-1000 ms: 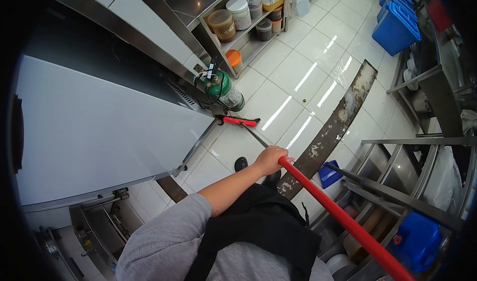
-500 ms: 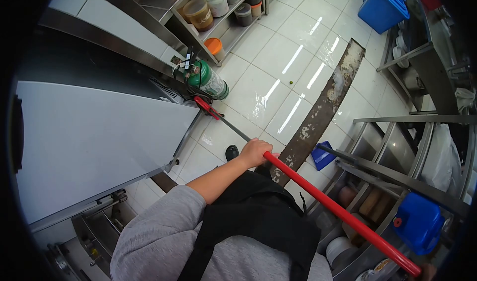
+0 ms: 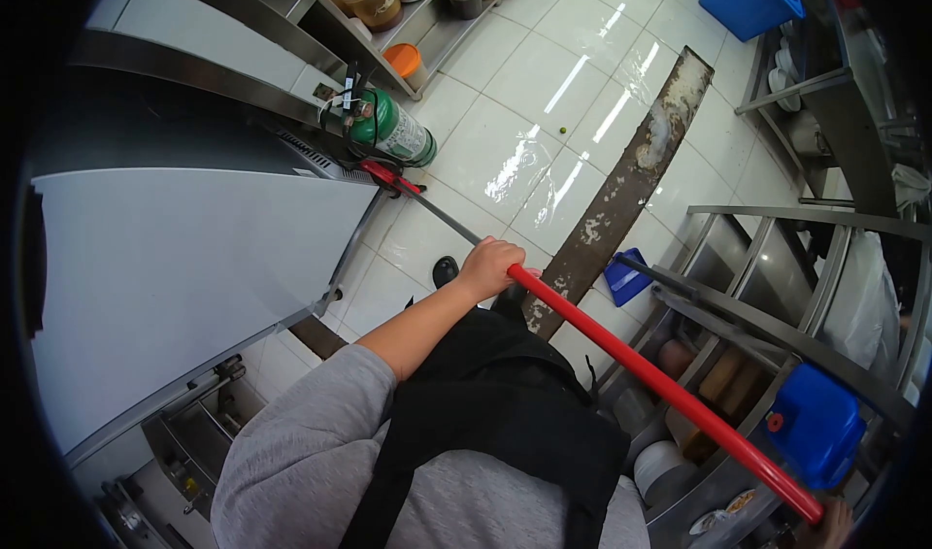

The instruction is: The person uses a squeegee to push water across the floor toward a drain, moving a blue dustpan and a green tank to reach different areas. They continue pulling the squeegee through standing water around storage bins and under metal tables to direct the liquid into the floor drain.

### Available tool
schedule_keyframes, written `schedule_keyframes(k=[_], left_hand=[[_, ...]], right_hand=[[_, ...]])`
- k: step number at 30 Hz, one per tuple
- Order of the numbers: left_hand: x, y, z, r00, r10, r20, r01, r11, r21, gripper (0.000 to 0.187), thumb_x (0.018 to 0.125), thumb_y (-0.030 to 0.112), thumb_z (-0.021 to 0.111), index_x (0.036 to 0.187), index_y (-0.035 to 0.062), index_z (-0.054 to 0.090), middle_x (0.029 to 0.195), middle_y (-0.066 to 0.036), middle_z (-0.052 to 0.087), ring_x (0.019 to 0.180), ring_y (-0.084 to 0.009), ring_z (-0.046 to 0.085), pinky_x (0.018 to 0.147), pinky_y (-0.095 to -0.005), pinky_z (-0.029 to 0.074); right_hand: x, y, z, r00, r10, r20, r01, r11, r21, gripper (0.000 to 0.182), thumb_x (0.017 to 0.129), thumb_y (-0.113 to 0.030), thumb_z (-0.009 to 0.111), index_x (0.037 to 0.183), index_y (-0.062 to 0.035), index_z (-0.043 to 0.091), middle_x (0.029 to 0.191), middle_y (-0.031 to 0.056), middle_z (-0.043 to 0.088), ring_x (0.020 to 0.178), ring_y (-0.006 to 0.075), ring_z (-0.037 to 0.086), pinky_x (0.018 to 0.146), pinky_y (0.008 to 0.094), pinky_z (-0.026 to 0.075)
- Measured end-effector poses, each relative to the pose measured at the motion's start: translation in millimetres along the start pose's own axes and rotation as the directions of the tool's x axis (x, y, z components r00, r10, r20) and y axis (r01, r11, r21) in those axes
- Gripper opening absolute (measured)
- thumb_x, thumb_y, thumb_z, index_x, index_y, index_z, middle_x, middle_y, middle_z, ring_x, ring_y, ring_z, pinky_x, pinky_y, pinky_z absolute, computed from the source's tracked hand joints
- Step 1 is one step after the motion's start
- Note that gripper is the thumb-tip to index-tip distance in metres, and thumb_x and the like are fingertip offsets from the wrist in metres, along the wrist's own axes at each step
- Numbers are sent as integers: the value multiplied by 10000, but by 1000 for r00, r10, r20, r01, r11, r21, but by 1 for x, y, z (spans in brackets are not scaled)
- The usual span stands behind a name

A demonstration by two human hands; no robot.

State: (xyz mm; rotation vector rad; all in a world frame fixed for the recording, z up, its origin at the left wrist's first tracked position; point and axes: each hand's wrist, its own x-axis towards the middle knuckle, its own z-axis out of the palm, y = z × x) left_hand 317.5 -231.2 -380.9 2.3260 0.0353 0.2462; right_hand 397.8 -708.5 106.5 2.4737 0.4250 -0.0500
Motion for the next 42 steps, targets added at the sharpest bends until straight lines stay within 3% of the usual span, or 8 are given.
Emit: schedule_keyframes(k=[8, 12, 14, 15, 18, 26, 37, 42], left_hand=[[-2, -6, 26, 987, -47, 153, 43, 999, 29, 426, 859, 475, 604, 644, 125, 489, 618, -42, 557, 658, -258, 588, 658, -384, 406], [4, 13, 26, 999, 22, 43, -19, 998, -55, 401, 854, 459, 612, 651, 130, 504, 621, -46, 563, 656, -260, 589, 658, -389, 409], [9, 10, 21, 999, 34, 42, -31, 997, -65, 401, 852, 445, 620, 636, 127, 505, 614, -47, 564, 645, -263, 588, 648, -393, 410], [10, 1, 15, 999, -14, 43, 16, 999, -29, 400, 851, 421, 628, 613, 124, 503, 593, -47, 560, 618, -269, 581, 628, -399, 411], [4, -34, -1, 999, -45, -4, 45, 996, 76, 393, 840, 346, 641, 555, 116, 498, 531, -54, 540, 538, -290, 558, 571, -414, 413], [-8, -114, -65, 993, -91, 78, 66, 959, 276, 319, 818, 315, 649, 606, 112, 524, 593, -72, 571, 620, -293, 579, 655, -417, 429], [-52, -200, -99, 921, -382, 69, 320, 848, 422, 210, 839, 232, 648, 749, 54, 583, 867, -107, 615, 939, -323, 553, 868, -420, 433], [-51, -224, -103, 876, -476, -77, 454, 763, 460, 115, 849, 162, 608, 845, 48, 595, 999, -118, 599, 1086, -340, 526, 905, -415, 456]], right_hand=[[-2, 5, 64, 986, -49, -162, 62, 995, 76, 319, 621, -85, 724, 865, -11, 532, 827, 134, 534, 844, 343, 529, 740, 399, 420], [-1, 29, 36, 991, 115, 68, -126, 977, 170, 278, 643, -41, 713, 860, -1, 543, 825, 132, 550, 856, 339, 532, 756, 395, 417], [-11, 55, 56, 953, -23, -303, 74, 985, 157, 266, 630, -13, 713, 844, -8, 555, 808, 137, 548, 837, 342, 534, 760, 409, 419], [5, 5, 13, 998, 26, -62, -15, 986, 166, 278, 611, -7, 723, 834, -12, 559, 792, 143, 538, 802, 346, 540, 735, 415, 424], [5, -37, 28, 973, -52, -224, 91, 981, 169, 266, 606, -12, 720, 806, -18, 545, 772, 146, 526, 766, 348, 536, 697, 416, 424], [0, -136, 70, 987, -114, 113, 36, 845, 534, 367, 549, -93, 816, 843, -16, 611, 747, 145, 578, 692, 354, 564, 637, 398, 452], [3, -260, 138, 939, -333, 85, 177, 679, 713, 372, 598, -75, 793, 919, -58, 605, 810, 112, 626, 756, 323, 631, 660, 404, 494], [27, -323, 154, 906, -416, 76, 202, 584, 786, 287, 781, -264, 708, 952, -62, 599, 834, 123, 632, 778, 331, 640, 653, 408, 498]])
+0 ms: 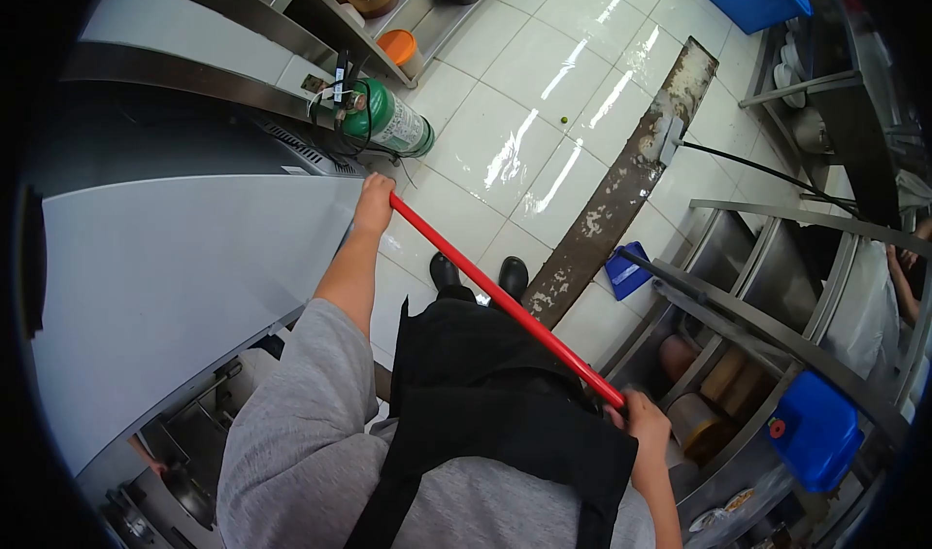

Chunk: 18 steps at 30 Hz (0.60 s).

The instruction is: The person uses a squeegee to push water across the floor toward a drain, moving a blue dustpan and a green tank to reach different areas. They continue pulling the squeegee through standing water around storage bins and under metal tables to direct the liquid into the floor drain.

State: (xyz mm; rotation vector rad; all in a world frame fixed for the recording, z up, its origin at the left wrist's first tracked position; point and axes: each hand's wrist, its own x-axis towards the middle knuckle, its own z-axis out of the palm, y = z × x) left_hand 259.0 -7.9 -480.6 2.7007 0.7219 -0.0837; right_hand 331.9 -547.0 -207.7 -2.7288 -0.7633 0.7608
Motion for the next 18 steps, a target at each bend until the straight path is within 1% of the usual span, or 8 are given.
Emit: schedule_keyframes(k=[2, 5, 9, 11, 13, 15, 16, 18], left_hand=[[1, -8, 10, 999, -38, -21, 40, 994, 97, 75, 868, 102, 549, 908, 55, 592, 1083, -124, 579, 1212, -353, 471, 977, -407, 438], [-2, -11, 23, 994, -101, -27, 103, 990, 92, 100, 872, 57, 503, 921, 56, 590, 1103, -123, 579, 1271, -372, 432, 1008, -411, 426], [-14, 2, 35, 994, -91, -53, 95, 993, 68, 89, 855, 73, 537, 923, 62, 593, 1081, -115, 594, 1209, -374, 471, 1022, -428, 404], [-19, 25, 34, 995, 94, -22, -94, 995, 20, 80, 833, 105, 582, 905, 73, 594, 1017, -103, 611, 1111, -345, 515, 1009, -436, 392], [-32, 66, 16, 977, 211, 9, -209, 974, -86, 89, 805, 166, 635, 849, 94, 605, 925, -77, 627, 986, -304, 546, 961, -429, 401], [-42, 95, 1, 899, 413, 146, -397, 909, -126, 148, 810, 248, 652, 757, 115, 614, 817, -58, 625, 901, -271, 573, 901, -426, 420], [-47, 113, -3, 881, 424, 208, -392, 903, -177, 239, 829, 325, 642, 695, 129, 618, 729, -46, 611, 831, -259, 585, 865, -415, 425], [-60, 137, -14, 894, 423, 149, -397, 901, -175, 303, 853, 369, 615, 676, 124, 617, 696, -50, 600, 806, -258, 587, 830, -406, 426]], right_hand=[[25, -11, 17, 999, -37, 31, 37, 999, 14, 301, 791, -285, 706, 964, -63, 599, 840, 120, 637, 773, 334, 640, 650, 406, 500], [55, -35, 25, 993, -81, 82, 82, 997, -3, 328, 800, -313, 705, 987, -67, 598, 852, 113, 646, 766, 337, 643, 646, 406, 505], [53, -48, -1, 995, -67, 74, 72, 995, -67, 349, 792, -330, 709, 1018, -87, 599, 852, 101, 651, 769, 329, 648, 639, 403, 510], [37, -46, -34, 999, -52, 11, 53, 996, -71, 336, 772, -300, 731, 1014, -102, 608, 835, 95, 648, 763, 318, 647, 632, 394, 508], [6, -26, -63, 1000, -16, -13, 14, 991, -137, 349, 724, -251, 766, 1001, -96, 622, 815, 92, 641, 730, 307, 642, 626, 400, 501], [-36, 6, -85, 1000, 21, 20, -15, 973, -231, 405, 672, -259, 792, 999, -89, 625, 784, 98, 628, 693, 305, 632, 608, 398, 495], [-53, 16, -94, 1000, 24, -8, -26, 964, -264, 415, 643, -258, 804, 979, -85, 631, 756, 96, 614, 662, 307, 619, 592, 395, 490], [-71, 26, -111, 997, 33, -74, -48, 978, -202, 408, 625, -251, 811, 952, -81, 636, 738, 97, 603, 642, 307, 611, 582, 395, 486]])
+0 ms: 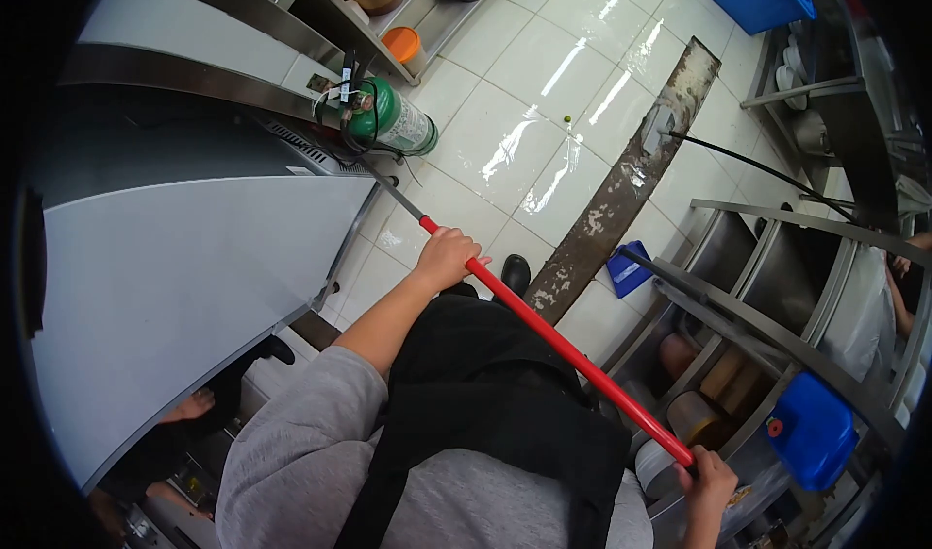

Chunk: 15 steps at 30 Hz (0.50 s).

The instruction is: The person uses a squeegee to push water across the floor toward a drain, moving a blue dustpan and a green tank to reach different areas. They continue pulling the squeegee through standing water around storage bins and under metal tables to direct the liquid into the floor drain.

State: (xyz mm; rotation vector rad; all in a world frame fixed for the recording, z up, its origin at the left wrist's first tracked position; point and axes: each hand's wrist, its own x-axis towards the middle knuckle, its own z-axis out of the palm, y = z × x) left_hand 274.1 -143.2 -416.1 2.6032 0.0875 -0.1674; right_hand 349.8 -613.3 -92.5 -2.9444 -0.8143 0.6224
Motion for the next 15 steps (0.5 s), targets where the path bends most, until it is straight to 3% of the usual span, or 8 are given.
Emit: schedule_keyframes(k=[1, 4, 6, 8, 10, 11, 14, 15], left_hand=[[0, -1, 0, 1000, 2, 5, -2, 1000, -8, 303, 853, 369, 615, 676, 124, 617, 696, -50, 600, 806, -258, 587, 830, -406, 426], [4, -28, -4, 984, -48, -170, 61, 996, 70, 276, 841, 347, 622, 694, 113, 621, 722, -58, 603, 827, -271, 576, 809, -424, 424], [10, -70, 7, 974, -129, -185, 145, 986, 77, 254, 806, 311, 668, 711, 81, 617, 774, -99, 586, 856, -318, 559, 871, -448, 417], [14, -78, 4, 961, -217, -171, 223, 975, 20, 312, 784, 377, 677, 711, 78, 626, 776, -109, 594, 880, -322, 567, 885, -454, 412], [22, -62, 24, 982, -183, -57, 186, 980, 65, 334, 790, 402, 666, 705, 80, 634, 761, -108, 614, 867, -325, 581, 870, -443, 409], [24, -44, 31, 991, -107, -78, 112, 991, 67, 340, 801, 411, 656, 689, 91, 633, 753, -95, 631, 845, -306, 593, 849, -426, 410], [31, 18, 38, 982, 136, -127, -158, 972, -177, 355, 833, 417, 635, 649, 116, 590, 686, -66, 610, 763, -277, 606, 799, -400, 419], [32, 38, 24, 985, 154, -78, -167, 963, -212, 367, 825, 427, 643, 643, 114, 578, 645, -58, 588, 706, -264, 587, 744, -376, 423]], right_hand=[[1, -1, 1, 1000, 6, 6, -6, 1000, -4, 408, 625, -251, 811, 952, -81, 636, 738, 97, 603, 642, 307, 611, 582, 395, 486], [27, -16, 19, 1000, -14, 0, 14, 998, -68, 394, 635, -229, 812, 960, -90, 639, 751, 97, 608, 665, 306, 620, 589, 389, 491], [52, -49, 40, 998, -54, -25, 55, 999, 3, 370, 682, -223, 799, 986, -96, 631, 759, 96, 610, 679, 306, 624, 600, 386, 493], [61, -62, 54, 997, -55, -45, 56, 998, 2, 358, 687, -206, 803, 980, -87, 634, 779, 103, 623, 702, 308, 634, 616, 384, 498], [51, -55, 33, 1000, -6, -27, 7, 999, 46, 368, 678, -186, 811, 983, -73, 639, 816, 116, 639, 726, 315, 641, 638, 377, 506], [40, -46, 12, 997, 71, 9, -71, 997, 23, 394, 657, -167, 819, 993, -57, 643, 840, 131, 648, 745, 327, 643, 659, 374, 509], [-4, -14, -53, 977, 206, 45, -206, 978, -15, 411, 618, -138, 818, 973, -21, 646, 836, 164, 640, 747, 346, 630, 654, 381, 489], [-21, -8, -74, 968, 249, 39, -248, 968, -41, 403, 624, -135, 816, 961, -2, 640, 797, 174, 619, 705, 343, 610, 630, 368, 473]])
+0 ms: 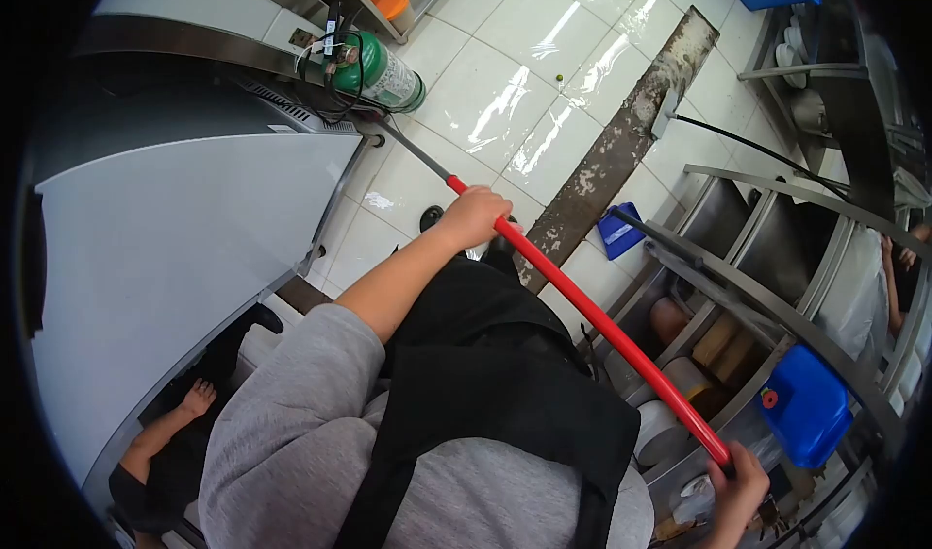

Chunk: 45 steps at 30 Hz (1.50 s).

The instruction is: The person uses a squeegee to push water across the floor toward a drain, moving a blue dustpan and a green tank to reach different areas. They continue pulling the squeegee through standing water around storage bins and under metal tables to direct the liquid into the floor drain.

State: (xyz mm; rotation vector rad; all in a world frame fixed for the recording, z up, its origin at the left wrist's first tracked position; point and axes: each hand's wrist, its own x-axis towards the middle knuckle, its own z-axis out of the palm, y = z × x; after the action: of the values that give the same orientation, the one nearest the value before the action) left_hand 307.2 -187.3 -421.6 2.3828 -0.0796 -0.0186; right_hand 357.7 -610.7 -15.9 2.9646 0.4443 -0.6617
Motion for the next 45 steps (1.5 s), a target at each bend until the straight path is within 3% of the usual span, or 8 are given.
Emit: schedule_keyframes(k=[4, 17, 23, 28, 34, 39, 40, 45], left_hand=[[-1, 52, -20, 998, -57, 13, 56, 996, 71, 363, 858, 414, 602, 623, 137, 587, 611, -39, 590, 670, -247, 591, 689, -377, 426], [-9, -42, 2, 968, -84, 235, 55, 990, 127, 352, 899, 356, 562, 659, 101, 597, 657, -101, 621, 705, -333, 608, 754, -444, 441], [0, 66, 12, 988, 1, -157, -5, 1000, -24, 310, 869, 290, 592, 612, 121, 557, 575, -58, 569, 608, -277, 588, 682, -394, 444], [-4, 82, -40, 953, 0, -302, 0, 1000, 0, 241, 810, 222, 647, 603, 130, 563, 543, -40, 570, 564, -262, 593, 602, -372, 432], [-22, -11, -20, 962, -103, -254, 130, 987, 89, 228, 826, 209, 635, 657, 103, 524, 644, -62, 566, 694, -283, 573, 726, -391, 418], [7, 45, -11, 918, -97, -386, 77, 995, -67, 235, 833, 192, 622, 651, 108, 500, 633, -57, 559, 693, -278, 566, 713, -385, 406], [9, 61, -13, 904, -109, -415, 74, 992, -99, 245, 823, 188, 633, 640, 107, 492, 612, -55, 545, 675, -273, 561, 700, -381, 400], [2, 104, -20, 855, -157, -495, 77, 981, -178, 257, 791, 178, 669, 638, 104, 477, 608, -51, 520, 652, -257, 545, 660, -370, 380]], right_hand=[[-32, 30, -27, 1000, 12, 21, -12, 1000, 22, 396, 628, -131, 799, 939, 29, 614, 757, 161, 578, 685, 302, 552, 642, 345, 448], [22, -13, 45, 986, -154, -66, 156, 987, 27, 402, 636, -157, 819, 978, -25, 653, 823, 155, 651, 730, 346, 628, 657, 376, 498], [-44, 17, -65, 996, 47, -81, -56, 992, -111, 412, 601, -16, 748, 989, 30, 619, 847, 172, 611, 780, 317, 607, 726, 354, 471], [-55, -14, -108, 988, 15, -153, -56, 962, -268, 291, 740, -209, 798, 964, -37, 729, 799, 110, 688, 693, 242, 648, 630, 375, 508], [-9, -36, -28, 982, -178, 56, 181, 982, -61, 529, 627, -89, 789, 1126, -19, 630, 833, 144, 572, 738, 281, 551, 672, 364, 437], [-33, 13, -93, 986, -165, 35, 167, 980, -110, 626, 717, -337, 752, 1200, 30, 597, 915, 140, 652, 847, 296, 594, 777, 368, 453], [-36, 8, -102, 913, -400, -83, 369, 894, -255, 362, 762, -205, 748, 983, 58, 634, 791, 102, 619, 738, 214, 570, 710, 349, 436], [-80, -72, -166, 960, -264, -99, 225, 929, -293, 366, 771, -186, 777, 1071, 8, 696, 844, 144, 691, 753, 291, 649, 647, 396, 509]])
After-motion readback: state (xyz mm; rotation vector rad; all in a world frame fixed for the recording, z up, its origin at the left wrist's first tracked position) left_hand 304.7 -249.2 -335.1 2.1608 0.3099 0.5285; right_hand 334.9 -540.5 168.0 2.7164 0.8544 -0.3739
